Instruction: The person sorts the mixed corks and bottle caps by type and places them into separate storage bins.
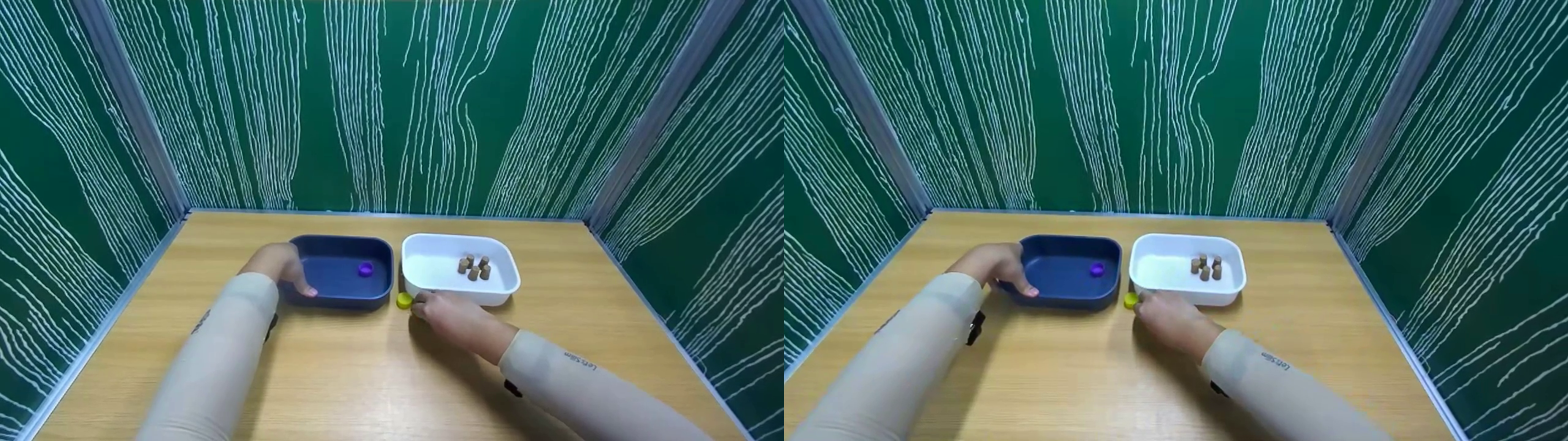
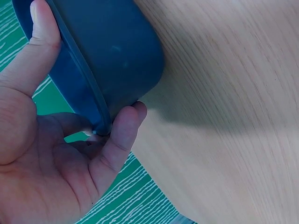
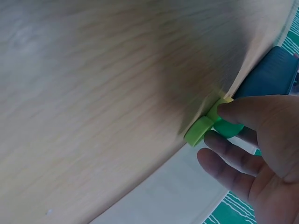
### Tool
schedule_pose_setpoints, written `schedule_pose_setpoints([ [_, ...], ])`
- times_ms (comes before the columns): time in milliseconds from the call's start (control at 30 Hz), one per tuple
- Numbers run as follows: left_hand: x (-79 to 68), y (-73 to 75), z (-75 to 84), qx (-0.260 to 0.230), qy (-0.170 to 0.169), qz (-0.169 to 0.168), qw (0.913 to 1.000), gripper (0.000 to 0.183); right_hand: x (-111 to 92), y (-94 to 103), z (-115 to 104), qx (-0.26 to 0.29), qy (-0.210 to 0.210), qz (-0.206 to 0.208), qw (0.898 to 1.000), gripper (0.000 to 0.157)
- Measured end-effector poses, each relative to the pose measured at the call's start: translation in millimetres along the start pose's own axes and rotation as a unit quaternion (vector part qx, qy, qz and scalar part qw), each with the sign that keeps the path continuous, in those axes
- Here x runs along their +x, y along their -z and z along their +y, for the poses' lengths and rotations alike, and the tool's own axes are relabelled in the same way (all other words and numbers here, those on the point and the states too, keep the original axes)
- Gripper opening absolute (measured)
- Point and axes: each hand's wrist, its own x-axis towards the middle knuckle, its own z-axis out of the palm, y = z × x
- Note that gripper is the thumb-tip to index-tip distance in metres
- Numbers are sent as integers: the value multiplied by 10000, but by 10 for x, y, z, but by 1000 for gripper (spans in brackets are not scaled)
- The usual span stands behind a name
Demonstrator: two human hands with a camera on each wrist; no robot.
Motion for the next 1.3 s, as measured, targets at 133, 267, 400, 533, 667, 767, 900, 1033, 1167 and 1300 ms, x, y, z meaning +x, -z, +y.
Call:
schedule_pose_setpoints([
  [133, -17, 0, 8, 95, 59, -4, 9999, 119, -7, 8, 1, 93, 0, 37, 9999, 23],
  [267, -37, 9, 10, 127, 60, -12, 9999, 120, 0, 22, -6, 244, -63, -106, 9996, 27],
  [400, -31, 14, 1, 135, 8, -23, 9999, 118, 7, 46, -26, 291, -141, -243, 9992, 27],
  [533, -24, 8, -6, 105, -6, -1, 9999, 117, 10, 98, -50, 434, -322, -369, 9979, 27],
  [667, -9, 5, -12, 133, -28, 10, 9999, 118, 22, 175, -86, 611, -472, -496, 9958, 30],
  [767, -8, 5, -15, 146, -58, 12, 9999, 119, 35, 243, -116, 667, -517, -527, 9950, 36],
  [900, -50, 12, -6, 141, -90, 16, 9999, 119, 58, 325, -145, 609, -373, -292, 9970, 35],
  [1033, -120, 35, 7, 236, -152, -16, 9996, 119, 87, 399, -165, 533, -121, 121, 9984, 25],
  [1167, -173, 59, 9, 382, -268, -79, 9989, 121, 128, 495, -180, 504, -76, 376, 9980, 21],
  [1300, -158, 57, -9, 374, -299, -74, 9988, 118, 204, 618, -196, 697, -179, 388, 9967, 19],
])
